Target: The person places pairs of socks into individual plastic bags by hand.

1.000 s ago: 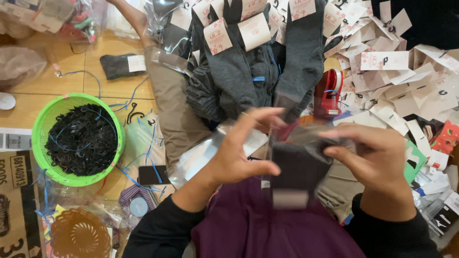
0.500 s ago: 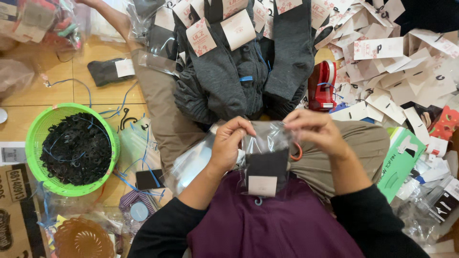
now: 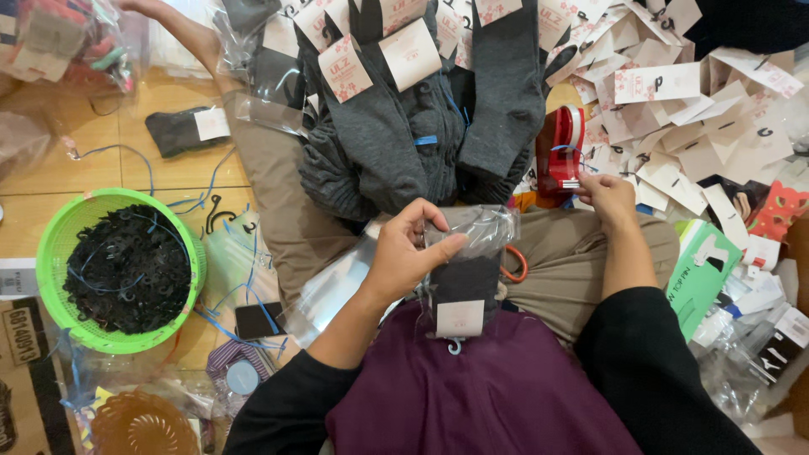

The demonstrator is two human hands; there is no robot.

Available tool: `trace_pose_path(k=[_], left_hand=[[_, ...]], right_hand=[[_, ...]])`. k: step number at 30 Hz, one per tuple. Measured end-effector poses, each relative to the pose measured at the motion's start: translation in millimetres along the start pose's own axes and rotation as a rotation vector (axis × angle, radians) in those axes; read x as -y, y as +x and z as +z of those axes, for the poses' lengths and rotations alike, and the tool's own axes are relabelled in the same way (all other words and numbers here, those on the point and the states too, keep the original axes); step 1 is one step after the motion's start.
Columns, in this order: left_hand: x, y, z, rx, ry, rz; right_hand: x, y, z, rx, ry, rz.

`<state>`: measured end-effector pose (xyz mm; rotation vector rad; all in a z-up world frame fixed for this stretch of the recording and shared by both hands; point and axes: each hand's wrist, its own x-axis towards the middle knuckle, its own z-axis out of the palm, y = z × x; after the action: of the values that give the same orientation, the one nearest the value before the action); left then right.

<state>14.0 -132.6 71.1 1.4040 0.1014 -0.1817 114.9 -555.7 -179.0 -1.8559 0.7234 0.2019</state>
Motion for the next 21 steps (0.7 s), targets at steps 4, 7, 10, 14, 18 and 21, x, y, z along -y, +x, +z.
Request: trace_pose_path(k=[4, 7, 10, 14, 18, 21], left_hand=[[1, -1, 8, 0.001, 0.111, 0.011], [-2, -3, 17, -0.007, 0.186, 0.022], [-11, -6, 17, -0.029, 0.227, 0.039], [-1, -6, 9, -0.083, 0.251, 0.05], [-5, 2, 15, -0.079, 0.327, 0.104], [-14, 0, 21, -0.105, 0.373, 0.127]], right_hand=[[-10, 4, -4, -0.078, -0.21, -0.087], [-17, 27, 9, -0.122, -0.422, -0.136], [-14, 26, 13, -0.064, -0.324, -0.083], [15, -28, -1, -0.03, 0.124, -0.007], [-9, -1, -3, -0.021, -0.267, -0.066], [10, 6, 10, 0.006, -0.844, -0.018]])
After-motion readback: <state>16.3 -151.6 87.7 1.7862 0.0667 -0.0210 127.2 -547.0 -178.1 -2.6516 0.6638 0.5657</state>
